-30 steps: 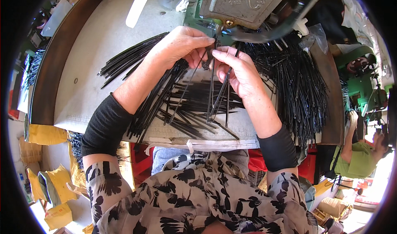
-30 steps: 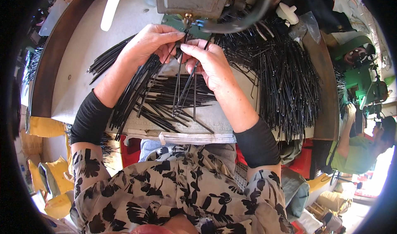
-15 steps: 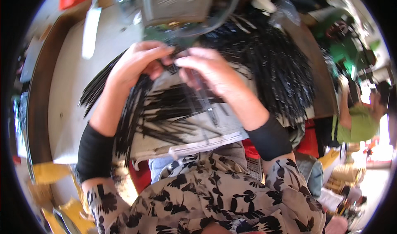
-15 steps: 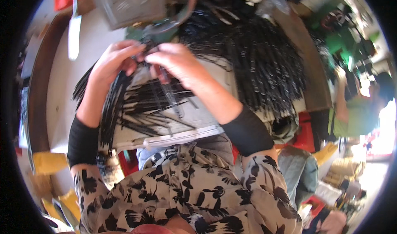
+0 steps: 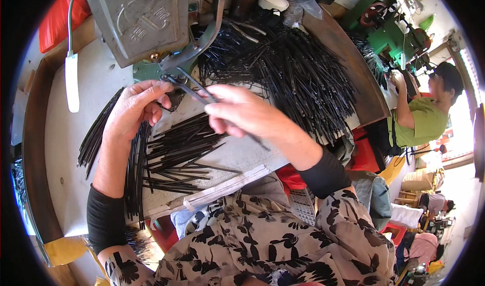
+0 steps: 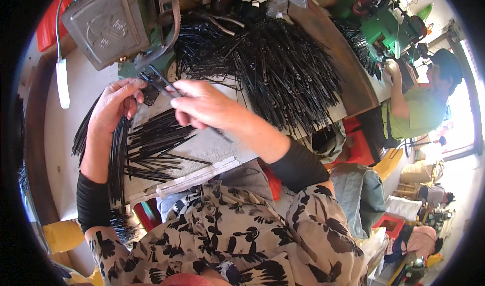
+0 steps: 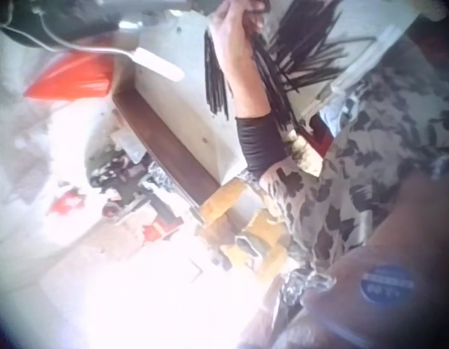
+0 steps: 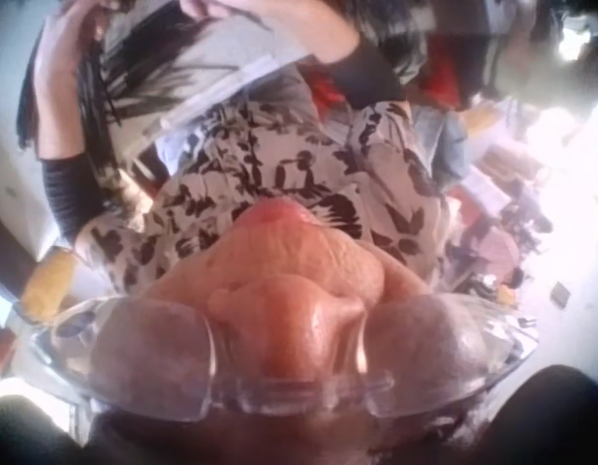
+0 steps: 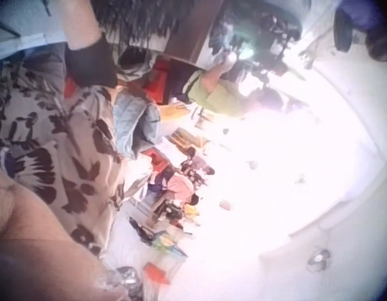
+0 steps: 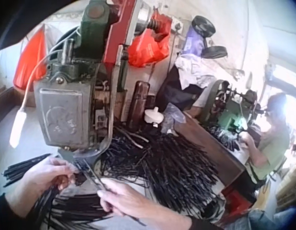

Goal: The person assembles black rods into a central hub component using an assembly press.

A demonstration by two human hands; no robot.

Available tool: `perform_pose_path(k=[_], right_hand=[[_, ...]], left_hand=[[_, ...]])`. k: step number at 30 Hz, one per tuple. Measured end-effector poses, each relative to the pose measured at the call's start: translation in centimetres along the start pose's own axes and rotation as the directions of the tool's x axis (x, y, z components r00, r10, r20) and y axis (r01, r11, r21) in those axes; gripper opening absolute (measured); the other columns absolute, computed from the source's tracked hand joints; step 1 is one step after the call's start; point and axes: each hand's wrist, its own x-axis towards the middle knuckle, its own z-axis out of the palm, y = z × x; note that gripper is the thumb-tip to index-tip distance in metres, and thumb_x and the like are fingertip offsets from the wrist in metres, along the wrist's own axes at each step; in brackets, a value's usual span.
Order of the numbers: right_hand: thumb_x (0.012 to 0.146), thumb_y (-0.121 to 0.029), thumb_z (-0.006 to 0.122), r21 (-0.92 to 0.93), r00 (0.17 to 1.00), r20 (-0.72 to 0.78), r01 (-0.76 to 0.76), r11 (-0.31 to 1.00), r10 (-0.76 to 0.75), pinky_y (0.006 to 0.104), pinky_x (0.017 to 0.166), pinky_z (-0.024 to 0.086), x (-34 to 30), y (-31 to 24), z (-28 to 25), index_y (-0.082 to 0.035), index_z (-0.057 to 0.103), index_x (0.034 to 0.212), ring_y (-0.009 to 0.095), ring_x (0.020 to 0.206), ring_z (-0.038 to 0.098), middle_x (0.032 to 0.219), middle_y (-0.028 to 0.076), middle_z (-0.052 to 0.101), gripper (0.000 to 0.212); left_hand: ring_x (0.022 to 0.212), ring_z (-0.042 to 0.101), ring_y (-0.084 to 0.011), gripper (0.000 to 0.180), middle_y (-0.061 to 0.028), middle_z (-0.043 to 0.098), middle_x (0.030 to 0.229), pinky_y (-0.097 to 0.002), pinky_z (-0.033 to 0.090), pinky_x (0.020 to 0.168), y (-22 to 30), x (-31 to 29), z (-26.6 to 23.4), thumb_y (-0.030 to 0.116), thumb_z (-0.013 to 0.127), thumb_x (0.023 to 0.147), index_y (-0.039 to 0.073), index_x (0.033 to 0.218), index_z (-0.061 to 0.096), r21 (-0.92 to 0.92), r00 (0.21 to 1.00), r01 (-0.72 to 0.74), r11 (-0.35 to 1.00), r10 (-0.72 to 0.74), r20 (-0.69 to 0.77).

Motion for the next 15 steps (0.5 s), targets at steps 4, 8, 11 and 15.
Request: perform_pose_path(k=[4,8,11,15], right_hand=[[0.095,-0.014,0.046,-0.156,0.998,-0.069,-0.024,0.988,0.013,0.0164,0.037,0.036,-1.8,-1.2,-2.0,0.002,0.047,0.122,0.003,0.042,0.044,0.065,0.002,0.057,0.031],[0.093,-0.008,0.046,-0.393,0.959,-0.283,-0.103,0.914,-0.014,0.0185,0.039,0.037,-4.0,-2.7,-4.5,0.002,0.046,0.126,0.005,0.041,0.045,0.067,0.003,0.059,0.034],[0.092,-0.010,0.046,-0.612,0.894,-0.437,-0.217,0.760,-0.096,0.0204,0.041,0.037,-6.3,-4.5,-7.3,0.000,0.048,0.126,0.006,0.044,0.044,0.067,0.002,0.059,0.035],[0.090,-0.014,0.048,-0.795,0.738,-0.587,-0.447,0.410,-0.333,0.0289,0.051,0.045,-8.5,-4.7,-13.6,-0.003,0.054,0.119,0.016,0.050,0.054,0.070,0.007,0.063,0.032]], left_hand=[[0.046,0.050,-0.0062,0.026,-0.0038,0.062,0.071,-0.0172,0.038,0.040,-0.3,0.4,-0.2,0.027,0.061,0.088,0.002,0.097,0.063,-0.019,0.999,-0.003,1.000,0.003,0.040],[0.046,0.050,-0.0062,0.026,-0.0030,0.061,0.070,-0.0170,0.038,0.040,-0.4,0.3,-0.2,0.026,0.061,0.088,0.001,0.097,0.063,0.008,0.999,0.000,1.000,0.000,0.044],[0.045,0.050,-0.0063,0.026,-0.0030,0.060,0.068,-0.0176,0.038,0.039,-0.8,0.2,-0.6,0.025,0.061,0.087,0.001,0.096,0.062,-0.015,1.000,0.000,1.000,0.001,0.026],[0.043,0.048,-0.0070,0.025,-0.0037,0.059,0.066,-0.0186,0.035,0.037,-0.9,0.3,-0.4,0.026,0.061,0.088,0.001,0.094,0.061,-0.017,1.000,0.001,1.000,-0.001,0.012]])
